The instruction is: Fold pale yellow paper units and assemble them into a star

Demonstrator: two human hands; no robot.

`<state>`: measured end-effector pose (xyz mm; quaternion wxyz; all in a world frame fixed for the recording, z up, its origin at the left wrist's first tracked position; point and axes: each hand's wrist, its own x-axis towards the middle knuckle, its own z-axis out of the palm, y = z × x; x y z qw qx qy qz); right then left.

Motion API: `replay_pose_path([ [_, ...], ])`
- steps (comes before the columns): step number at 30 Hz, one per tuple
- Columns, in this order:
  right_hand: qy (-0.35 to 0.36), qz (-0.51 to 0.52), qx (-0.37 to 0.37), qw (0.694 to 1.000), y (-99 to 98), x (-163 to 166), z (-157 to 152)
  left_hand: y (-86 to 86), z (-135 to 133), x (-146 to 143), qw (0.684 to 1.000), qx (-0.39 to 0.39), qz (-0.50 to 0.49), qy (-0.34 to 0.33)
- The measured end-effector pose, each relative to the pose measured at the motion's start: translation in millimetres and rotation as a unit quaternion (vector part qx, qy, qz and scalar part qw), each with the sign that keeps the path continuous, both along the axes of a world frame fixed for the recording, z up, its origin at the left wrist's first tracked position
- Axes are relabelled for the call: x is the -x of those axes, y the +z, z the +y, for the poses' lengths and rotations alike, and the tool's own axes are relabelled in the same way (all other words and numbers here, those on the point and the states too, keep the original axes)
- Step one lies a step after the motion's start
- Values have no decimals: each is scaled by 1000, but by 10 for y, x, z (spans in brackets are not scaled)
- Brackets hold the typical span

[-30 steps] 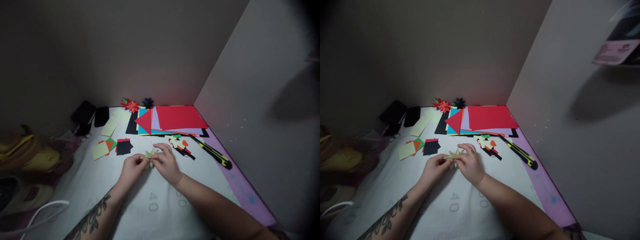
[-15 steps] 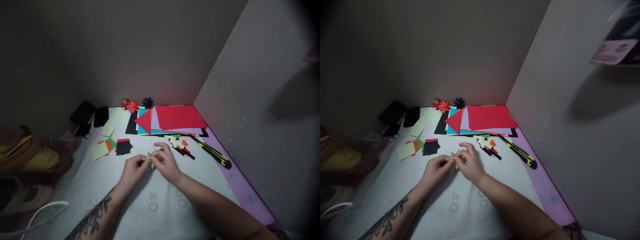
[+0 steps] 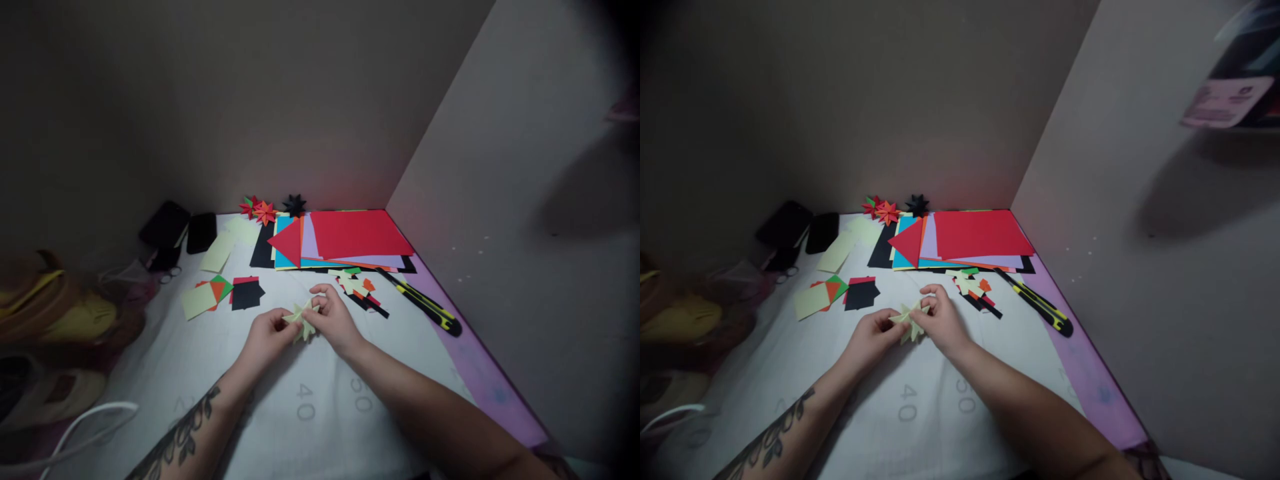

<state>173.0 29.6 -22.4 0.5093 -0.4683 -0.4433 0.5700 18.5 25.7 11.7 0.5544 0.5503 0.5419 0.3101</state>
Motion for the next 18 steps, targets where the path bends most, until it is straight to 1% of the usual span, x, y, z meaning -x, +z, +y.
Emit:
replay_pose_path([
  [4, -4, -17, -6, 1000, 45, -7, -22, 10, 0, -8, 1000, 0, -19, -21],
  [6, 0, -29, -9, 1000, 59, -10, -31, 10, 3, 1, 999, 1, -40, -15],
  [8, -3, -26, -23, 999, 68, -9, -34, 1, 10, 20, 998, 5, -64, 9],
  [11, 7, 0, -54, 999, 79, 2, -33, -28, 30, 54, 992, 3, -104, 70],
  [13, 27, 13, -47, 998, 77, 15, -33, -45, 47, 65, 987, 5, -127, 101],
  [14, 29, 15, -35, 999, 71, 20, -32, -51, 54, 64, 985, 8, -136, 106],
  [16, 10, 10, -19, 1000, 51, 26, -27, -57, 63, 51, 985, 22, -146, 94],
  [18, -11, -4, -21, 1000, 29, 21, -23, -60, 61, 30, 987, 35, -143, 68],
])
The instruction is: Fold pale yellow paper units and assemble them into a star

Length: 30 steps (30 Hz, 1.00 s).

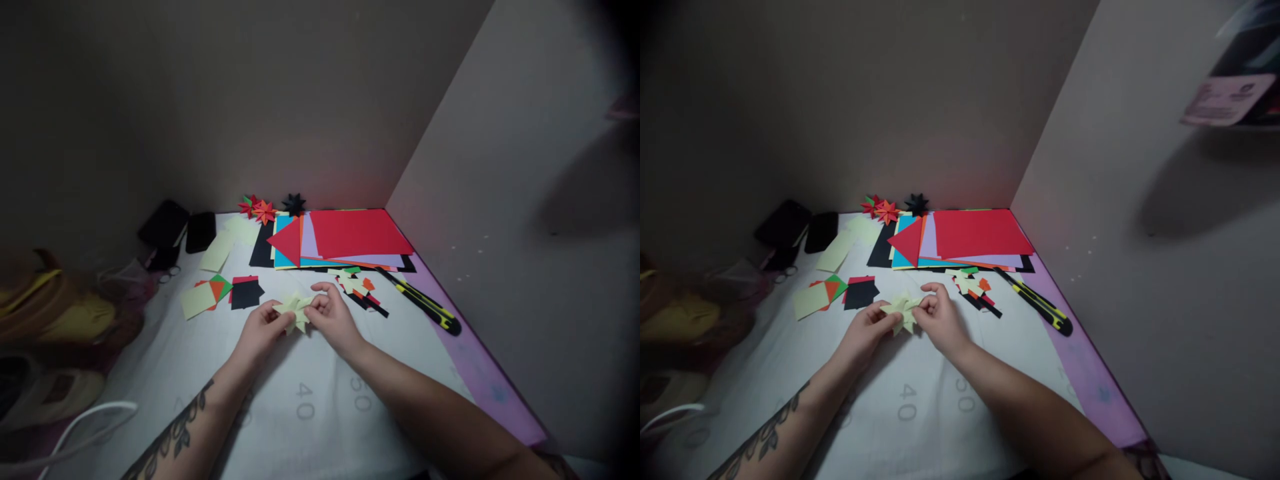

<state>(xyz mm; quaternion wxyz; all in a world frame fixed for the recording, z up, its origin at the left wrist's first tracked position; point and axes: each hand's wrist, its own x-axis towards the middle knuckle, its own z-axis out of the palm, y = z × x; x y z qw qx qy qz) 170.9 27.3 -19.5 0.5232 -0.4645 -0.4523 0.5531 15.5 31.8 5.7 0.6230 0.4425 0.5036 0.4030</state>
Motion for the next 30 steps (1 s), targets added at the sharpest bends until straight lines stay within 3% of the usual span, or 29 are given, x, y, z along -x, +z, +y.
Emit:
replay_pose_path([
  [3, -42, -59, -70, 995, -6, -22, -13, -9, -24, -21, 999, -12, 38, -16],
  [7, -81, -219, -237, 943, 37, -56, -63, -27, -69, -16, 991, -75, 114, -13],
  [11, -71, -259, -283, 921, 64, -74, -88, -35, -87, -7, 983, -120, 141, -21],
  [15, -88, -309, -346, 882, 83, -80, -89, -32, -80, -8, 981, -114, 154, -20],
  [17, -81, -322, -358, 873, 95, -79, -90, -31, -81, -6, 978, -121, 167, -18],
  [30, -62, -309, -340, 886, 110, -71, -79, -68, -76, 11, 967, -152, 206, -16],
])
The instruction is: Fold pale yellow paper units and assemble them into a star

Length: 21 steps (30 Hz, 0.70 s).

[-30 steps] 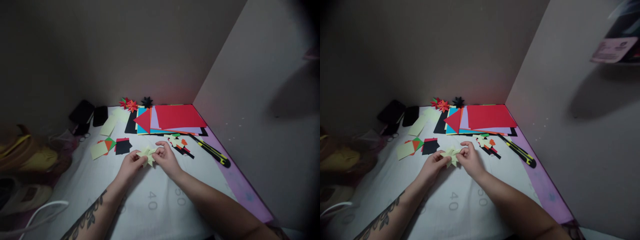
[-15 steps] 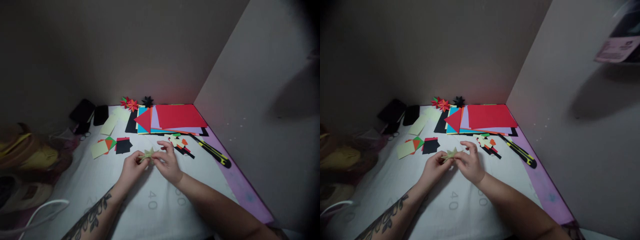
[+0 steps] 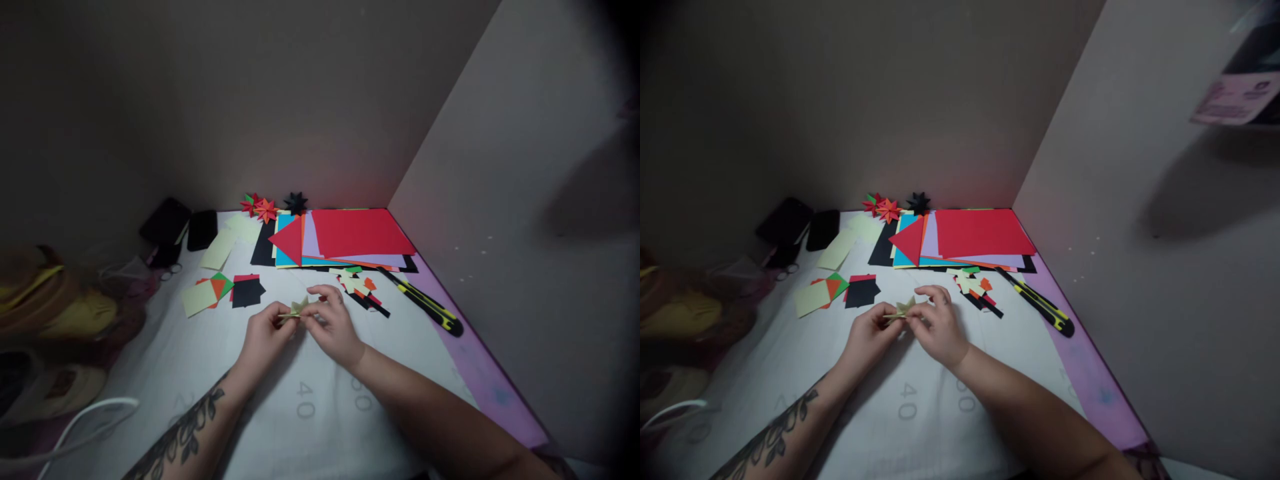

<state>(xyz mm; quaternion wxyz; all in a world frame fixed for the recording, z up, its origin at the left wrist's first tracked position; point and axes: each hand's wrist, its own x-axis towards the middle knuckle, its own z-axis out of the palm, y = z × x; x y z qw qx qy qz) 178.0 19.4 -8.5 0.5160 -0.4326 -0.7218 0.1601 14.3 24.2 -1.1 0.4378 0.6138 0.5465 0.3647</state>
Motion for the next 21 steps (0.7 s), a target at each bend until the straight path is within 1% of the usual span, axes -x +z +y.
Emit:
replay_pose_path([
  [5, 0, -6, 50, 999, 4, 1, 13, -1, -36, 28, 995, -61, 70, -23],
  [11, 3, -9, 93, 996, 0, 7, 30, -11, -53, 49, 988, -85, 120, -42],
  [14, 0, 3, 106, 994, -8, 13, 31, -4, -50, 43, 990, -79, 112, -43],
  [18, -4, 20, 100, 995, -25, 13, 29, -4, -31, 28, 995, -50, 76, -32],
  [21, 6, 11, 97, 995, -33, 7, 29, -14, -11, 22, 998, -28, 56, -22],
])
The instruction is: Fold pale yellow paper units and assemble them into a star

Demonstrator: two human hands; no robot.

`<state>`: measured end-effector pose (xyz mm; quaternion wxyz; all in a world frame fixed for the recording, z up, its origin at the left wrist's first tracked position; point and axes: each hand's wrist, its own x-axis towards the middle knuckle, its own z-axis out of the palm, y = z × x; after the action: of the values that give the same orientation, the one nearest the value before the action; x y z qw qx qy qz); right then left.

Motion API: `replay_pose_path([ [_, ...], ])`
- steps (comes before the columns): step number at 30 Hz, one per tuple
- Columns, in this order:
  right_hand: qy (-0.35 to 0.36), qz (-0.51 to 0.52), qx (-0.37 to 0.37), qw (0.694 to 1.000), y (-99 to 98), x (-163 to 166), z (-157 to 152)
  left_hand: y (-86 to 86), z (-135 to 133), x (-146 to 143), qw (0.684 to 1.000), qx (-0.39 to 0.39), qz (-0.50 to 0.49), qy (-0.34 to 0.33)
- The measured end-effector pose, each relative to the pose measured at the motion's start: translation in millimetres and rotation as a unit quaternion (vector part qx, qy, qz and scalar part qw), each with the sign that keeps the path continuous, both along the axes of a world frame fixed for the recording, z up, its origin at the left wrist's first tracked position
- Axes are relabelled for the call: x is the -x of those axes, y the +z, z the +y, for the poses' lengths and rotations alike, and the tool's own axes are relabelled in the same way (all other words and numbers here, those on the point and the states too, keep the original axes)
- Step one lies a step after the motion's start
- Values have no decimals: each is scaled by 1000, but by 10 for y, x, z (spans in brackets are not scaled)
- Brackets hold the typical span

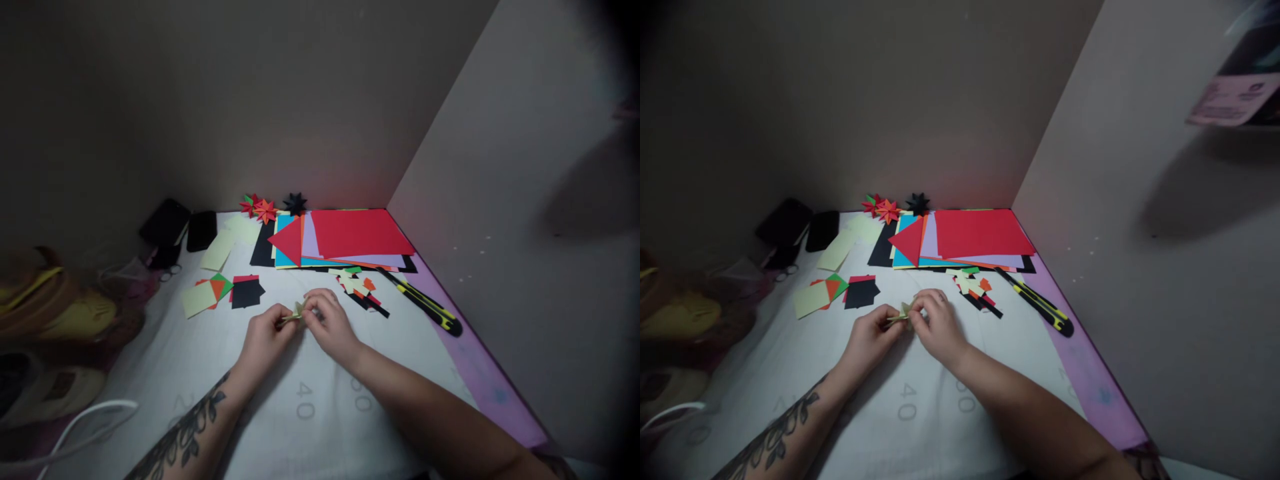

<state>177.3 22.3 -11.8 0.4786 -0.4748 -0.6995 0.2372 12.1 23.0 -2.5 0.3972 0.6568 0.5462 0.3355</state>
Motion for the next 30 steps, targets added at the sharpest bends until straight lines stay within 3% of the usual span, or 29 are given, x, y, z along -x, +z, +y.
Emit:
replay_pose_path([
  [9, -25, -17, -61, 998, -31, -4, 6, 63, 37, -30, 991, 97, -84, 27],
  [17, -8, -22, -78, 997, -1, 10, -13, 49, 18, -21, 995, 71, -65, 24],
  [23, 5, -34, -67, 997, 29, 12, -31, 10, -1, -16, 998, 48, -38, -2],
  [30, -2, 0, 14, 1000, 7, 7, -35, 88, 21, -38, 993, 99, -66, -22],
])
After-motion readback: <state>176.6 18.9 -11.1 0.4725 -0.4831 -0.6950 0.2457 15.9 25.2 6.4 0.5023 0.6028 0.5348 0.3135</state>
